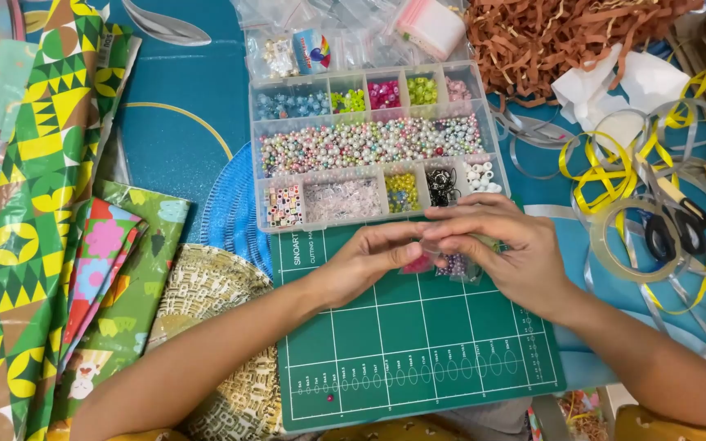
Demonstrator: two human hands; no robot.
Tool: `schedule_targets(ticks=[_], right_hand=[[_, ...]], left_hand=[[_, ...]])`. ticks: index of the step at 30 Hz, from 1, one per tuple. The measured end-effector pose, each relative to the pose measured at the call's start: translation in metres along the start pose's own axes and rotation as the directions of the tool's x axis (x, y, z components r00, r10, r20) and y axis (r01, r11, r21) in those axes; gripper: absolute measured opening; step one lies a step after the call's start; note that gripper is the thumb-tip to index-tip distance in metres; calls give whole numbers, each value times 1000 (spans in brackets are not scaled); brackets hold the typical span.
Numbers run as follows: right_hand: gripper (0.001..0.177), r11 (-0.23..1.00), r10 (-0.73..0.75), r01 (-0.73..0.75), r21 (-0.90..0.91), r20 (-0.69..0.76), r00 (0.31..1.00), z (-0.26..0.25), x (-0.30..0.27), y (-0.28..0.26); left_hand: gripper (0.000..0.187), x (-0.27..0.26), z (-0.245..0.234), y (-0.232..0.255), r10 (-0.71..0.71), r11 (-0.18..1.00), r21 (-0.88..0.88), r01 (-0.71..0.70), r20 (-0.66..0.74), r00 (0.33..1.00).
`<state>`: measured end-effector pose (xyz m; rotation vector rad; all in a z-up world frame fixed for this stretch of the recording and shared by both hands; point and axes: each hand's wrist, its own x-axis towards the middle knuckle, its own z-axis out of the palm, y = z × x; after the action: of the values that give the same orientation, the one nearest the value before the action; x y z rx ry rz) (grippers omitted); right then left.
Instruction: Picking small decorative beads from a storage container and placing them into a small plastic bag.
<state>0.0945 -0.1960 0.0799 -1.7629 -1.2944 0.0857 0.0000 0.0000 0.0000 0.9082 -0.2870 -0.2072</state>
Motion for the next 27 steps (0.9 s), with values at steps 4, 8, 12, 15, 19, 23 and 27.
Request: schedule_targets(ticks=[4,8,12,15,19,23,27], right_hand=[[12,999,6,-7,37,11,1000,3,2,3],[13,995,27,-29,99,21,999,3,6,-2],[15,994,31,-33,104,22,999,1,8,0],[12,964,162,-151,217,-32,986,8,7,4],[14,956,183,-177,232,-2,983,5,11,-2],[16,960,172,-170,223,12,985,4,14,-6],[17,963,158,-157,220,13,987,5,15,-8]], left_hand=[[41,0,2,3,20,1000,24,-20,23,1000],[34,0,0,1,37,999,19,-38,29,999],[39,-1,1,1,21,1000,-4,-21,8,1000],[31,-1,27,10,63,997,-34,-71,-197,978],[31,0,27,12,49,997,-42,-58,-196,979],[30,0,27,11,52,997,-48,-62,-192,980],[30,0,26,10,53,996,-57,-65,-199,979]])
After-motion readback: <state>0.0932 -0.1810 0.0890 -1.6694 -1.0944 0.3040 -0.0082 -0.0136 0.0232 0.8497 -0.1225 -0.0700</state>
